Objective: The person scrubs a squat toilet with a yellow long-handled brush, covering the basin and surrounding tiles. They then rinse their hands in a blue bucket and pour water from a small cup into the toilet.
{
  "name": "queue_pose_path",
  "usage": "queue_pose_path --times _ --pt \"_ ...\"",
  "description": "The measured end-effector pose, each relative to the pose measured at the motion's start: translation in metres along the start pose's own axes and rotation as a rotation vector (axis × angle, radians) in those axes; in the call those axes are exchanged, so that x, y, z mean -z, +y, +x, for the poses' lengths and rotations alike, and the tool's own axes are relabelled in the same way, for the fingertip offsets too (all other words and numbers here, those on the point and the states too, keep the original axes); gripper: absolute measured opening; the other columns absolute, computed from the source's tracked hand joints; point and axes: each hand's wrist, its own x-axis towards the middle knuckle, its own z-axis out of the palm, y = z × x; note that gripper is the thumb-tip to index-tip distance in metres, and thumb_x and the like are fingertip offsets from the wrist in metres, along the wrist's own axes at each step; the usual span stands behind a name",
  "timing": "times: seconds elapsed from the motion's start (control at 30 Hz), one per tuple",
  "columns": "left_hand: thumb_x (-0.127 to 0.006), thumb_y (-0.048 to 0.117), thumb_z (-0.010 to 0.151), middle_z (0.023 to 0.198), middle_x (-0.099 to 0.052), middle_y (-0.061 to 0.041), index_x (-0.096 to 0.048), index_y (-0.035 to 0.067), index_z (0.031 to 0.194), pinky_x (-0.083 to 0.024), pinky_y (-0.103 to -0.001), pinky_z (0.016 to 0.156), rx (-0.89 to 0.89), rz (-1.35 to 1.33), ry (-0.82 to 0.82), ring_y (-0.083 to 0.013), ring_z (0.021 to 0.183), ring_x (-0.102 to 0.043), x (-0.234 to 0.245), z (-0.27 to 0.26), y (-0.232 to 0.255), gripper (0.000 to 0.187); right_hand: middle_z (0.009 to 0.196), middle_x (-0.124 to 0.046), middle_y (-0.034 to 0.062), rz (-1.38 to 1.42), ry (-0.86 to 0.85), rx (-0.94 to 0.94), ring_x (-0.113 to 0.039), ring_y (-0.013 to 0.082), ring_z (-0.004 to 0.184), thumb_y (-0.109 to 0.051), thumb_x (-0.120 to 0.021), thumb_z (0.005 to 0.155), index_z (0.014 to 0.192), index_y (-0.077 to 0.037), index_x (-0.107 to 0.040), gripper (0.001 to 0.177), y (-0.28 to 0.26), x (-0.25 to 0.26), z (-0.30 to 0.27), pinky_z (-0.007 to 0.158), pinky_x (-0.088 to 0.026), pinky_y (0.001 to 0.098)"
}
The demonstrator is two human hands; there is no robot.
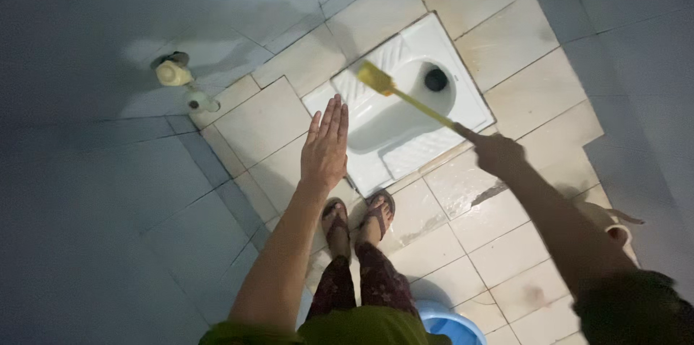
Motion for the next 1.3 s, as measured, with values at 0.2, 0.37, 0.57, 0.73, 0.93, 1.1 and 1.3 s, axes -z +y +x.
queue_pose_path --times 0.2,0.37,0.57,0.73,0.93,1.1,1.3 --pt "-0.062 0.010 0.088 0.172 -0.005 -0.012 -0.013 0.000 0.161 -0.006 -0.041 0.129 -0.010 -0.034 -0.069 -0.0225 0.159 -0.006 0.001 0.001 0.013 0.088 0.088 -0.074 0.0133 -0.035 0.048 0.061 -0.074 0.0229 0.071 -0.028 -0.052 0.106 0.163 -0.055 -0.011 0.076 0.035 0.011 -0.008 0.063 -0.061 0.0400" --pt "-0.061 0.010 0.088 0.172 -0.005 -0.012 -0.013 0.002 0.162 -0.006 -0.040 0.129 -0.023 0.035 -0.063 -0.0219 0.157 -0.006 -0.007 0.008 0.024 0.088 0.088 -0.072 0.0180 0.073 0.122 0.169 -0.073 0.0301 0.078 -0.023 -0.056 0.101 0.165 -0.052 -0.012 0.082 -0.012 0.012 0.019 0.072 -0.061 0.0476" --pt "-0.057 0.008 0.089 0.172 -0.006 -0.011 -0.013 0.002 0.161 -0.005 -0.040 0.130 -0.029 -0.003 -0.085 -0.0213 0.158 -0.006 -0.013 0.010 0.035 0.084 0.096 -0.071 0.0161 0.129 0.149 0.106 -0.074 0.0307 0.086 -0.026 -0.055 0.103 0.158 -0.058 -0.017 0.075 -0.036 0.010 0.030 0.074 -0.060 0.0487" --pt "-0.056 0.007 0.090 0.173 -0.008 -0.010 -0.015 0.002 0.162 -0.007 -0.040 0.130 -0.028 0.037 -0.039 -0.0194 0.158 -0.006 -0.008 0.021 0.038 0.083 0.095 -0.071 0.0146 0.003 0.090 -0.046 -0.075 0.0282 0.082 -0.025 -0.049 0.105 0.161 -0.062 -0.011 0.077 0.029 0.016 0.011 0.071 -0.062 0.0465" --pt "-0.057 0.007 0.089 0.172 -0.007 -0.010 -0.014 0.002 0.161 -0.006 -0.040 0.130 0.005 -0.051 -0.088 -0.0202 0.158 -0.006 0.000 0.033 0.038 0.084 0.092 -0.073 0.0145 0.024 0.130 -0.022 -0.076 0.0269 0.076 -0.028 -0.049 0.105 0.163 -0.060 -0.011 0.076 0.051 0.032 0.013 0.069 -0.065 0.0445" --pt "-0.057 0.005 0.086 0.172 -0.007 -0.010 -0.014 0.001 0.161 -0.007 -0.040 0.129 0.001 -0.035 -0.080 -0.0206 0.158 -0.007 -0.001 0.033 0.047 0.086 0.096 -0.072 0.0173 0.173 0.081 0.042 -0.076 0.0329 0.087 -0.032 -0.052 0.106 0.162 -0.056 -0.014 0.072 -0.018 0.035 0.030 0.073 -0.065 0.0460" --pt "-0.058 0.006 0.087 0.173 -0.009 -0.011 -0.015 0.002 0.162 -0.009 -0.041 0.130 -0.004 -0.004 -0.012 -0.0202 0.159 -0.009 -0.005 0.027 0.050 0.087 0.108 -0.071 0.0172 0.168 0.111 0.014 -0.073 0.0341 0.102 -0.031 -0.054 0.104 0.160 -0.059 -0.019 0.072 -0.039 0.029 0.005 0.085 -0.060 0.0501"
